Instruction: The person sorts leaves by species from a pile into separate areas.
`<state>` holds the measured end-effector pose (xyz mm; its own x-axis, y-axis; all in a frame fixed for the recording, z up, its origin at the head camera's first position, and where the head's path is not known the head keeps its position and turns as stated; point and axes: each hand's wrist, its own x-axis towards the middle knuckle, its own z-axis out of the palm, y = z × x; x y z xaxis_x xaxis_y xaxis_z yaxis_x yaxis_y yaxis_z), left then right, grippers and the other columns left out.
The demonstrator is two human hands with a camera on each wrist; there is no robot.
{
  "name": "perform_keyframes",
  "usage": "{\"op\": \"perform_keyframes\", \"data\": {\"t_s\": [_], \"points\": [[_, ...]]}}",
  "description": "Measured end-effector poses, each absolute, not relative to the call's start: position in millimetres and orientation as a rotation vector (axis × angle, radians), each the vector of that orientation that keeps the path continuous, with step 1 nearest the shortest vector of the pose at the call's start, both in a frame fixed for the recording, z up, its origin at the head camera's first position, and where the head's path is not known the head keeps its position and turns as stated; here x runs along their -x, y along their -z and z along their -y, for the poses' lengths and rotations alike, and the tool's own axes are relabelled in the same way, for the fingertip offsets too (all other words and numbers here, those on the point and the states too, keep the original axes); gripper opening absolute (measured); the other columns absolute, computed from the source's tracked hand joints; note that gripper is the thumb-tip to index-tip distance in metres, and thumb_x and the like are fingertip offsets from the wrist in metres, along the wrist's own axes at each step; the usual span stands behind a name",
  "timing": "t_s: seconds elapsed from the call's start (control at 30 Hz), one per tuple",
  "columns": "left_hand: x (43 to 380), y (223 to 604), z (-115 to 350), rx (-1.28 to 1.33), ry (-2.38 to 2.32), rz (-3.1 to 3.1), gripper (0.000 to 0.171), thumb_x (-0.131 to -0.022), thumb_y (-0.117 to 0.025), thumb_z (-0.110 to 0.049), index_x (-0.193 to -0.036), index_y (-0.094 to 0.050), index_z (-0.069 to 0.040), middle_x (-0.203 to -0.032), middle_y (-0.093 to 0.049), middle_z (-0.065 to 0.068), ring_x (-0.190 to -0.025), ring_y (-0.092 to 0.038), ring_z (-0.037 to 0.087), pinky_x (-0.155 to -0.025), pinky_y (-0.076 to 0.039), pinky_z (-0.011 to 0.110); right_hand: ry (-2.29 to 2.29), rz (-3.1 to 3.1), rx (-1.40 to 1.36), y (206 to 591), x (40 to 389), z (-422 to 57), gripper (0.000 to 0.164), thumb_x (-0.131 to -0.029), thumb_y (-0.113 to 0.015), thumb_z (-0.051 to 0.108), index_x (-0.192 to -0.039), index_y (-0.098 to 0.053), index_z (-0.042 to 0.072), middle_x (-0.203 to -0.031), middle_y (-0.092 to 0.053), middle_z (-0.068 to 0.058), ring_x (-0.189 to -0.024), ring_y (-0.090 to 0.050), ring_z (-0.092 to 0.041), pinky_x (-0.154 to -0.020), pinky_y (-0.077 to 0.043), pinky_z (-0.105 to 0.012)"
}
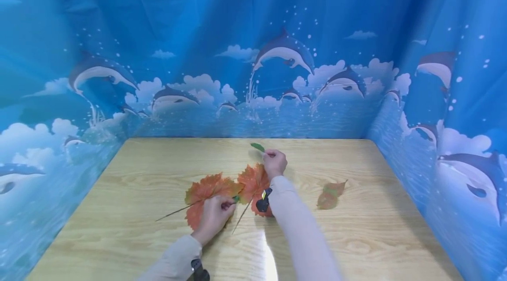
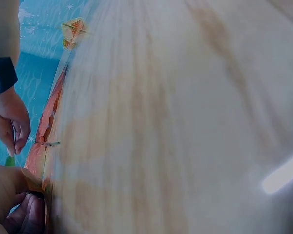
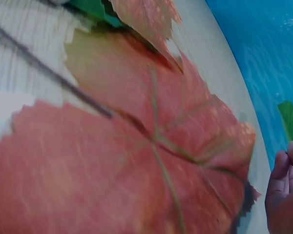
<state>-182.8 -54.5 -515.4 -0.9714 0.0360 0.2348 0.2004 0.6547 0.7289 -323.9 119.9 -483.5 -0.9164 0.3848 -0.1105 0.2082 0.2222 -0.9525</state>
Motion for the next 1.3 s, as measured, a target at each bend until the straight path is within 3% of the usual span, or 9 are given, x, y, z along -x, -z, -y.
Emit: {"op": "perform_keyframes", "data": {"t_s": [0.43,0.63,0.93,1.3], "points": [[183,517,53,0.230,1.198,2.635,0.005,-0.081,-0.072,-0.005,-0.082,-0.076,-0.007,-0.072,-0.066,-0.003,-0.064,-0.057,0.002,-0.056,-0.047,0.017,-1.886,2.323,0.675,491,323,-109,0.021,-0.088,-0.065,0.004,-0.108,-0.072,0.002,-0.110,-0.067,-0.017,-0.101,-0.062,-0.032,-0.084,-0.052,-0.042],[183,516,52,0.217,1.186,2.635,0.005,-0.080,-0.072,-0.004,-0.081,-0.076,-0.007,-0.071,-0.066,-0.004,-0.064,-0.057,0.002,-0.056,-0.047,0.017,-1.905,2.256,0.721,493,325,-107,0.025,-0.084,-0.065,-0.001,-0.108,-0.071,0.001,-0.107,-0.068,-0.018,-0.100,-0.062,-0.033,-0.083,-0.053,-0.041],[185,517,51,0.228,1.185,2.617,0.005,-0.079,-0.073,-0.003,-0.080,-0.076,-0.007,-0.071,-0.066,-0.003,-0.063,-0.056,0.002,-0.056,-0.047,0.017,-1.860,2.100,0.858,495,322,-107,0.019,-0.078,-0.069,-0.001,-0.097,-0.070,0.001,-0.088,-0.067,-0.011,-0.086,-0.061,-0.028,-0.079,-0.049,-0.037],[181,516,55,0.217,1.207,2.615,0.005,-0.080,-0.073,-0.007,-0.082,-0.077,-0.009,-0.073,-0.069,-0.003,-0.065,-0.058,0.002,-0.057,-0.049,0.018,-1.765,2.223,0.847,502,322,-107,0.010,-0.082,-0.071,0.005,-0.092,-0.071,0.005,-0.097,-0.068,-0.013,-0.095,-0.062,-0.031,-0.085,-0.050,-0.040]]}}
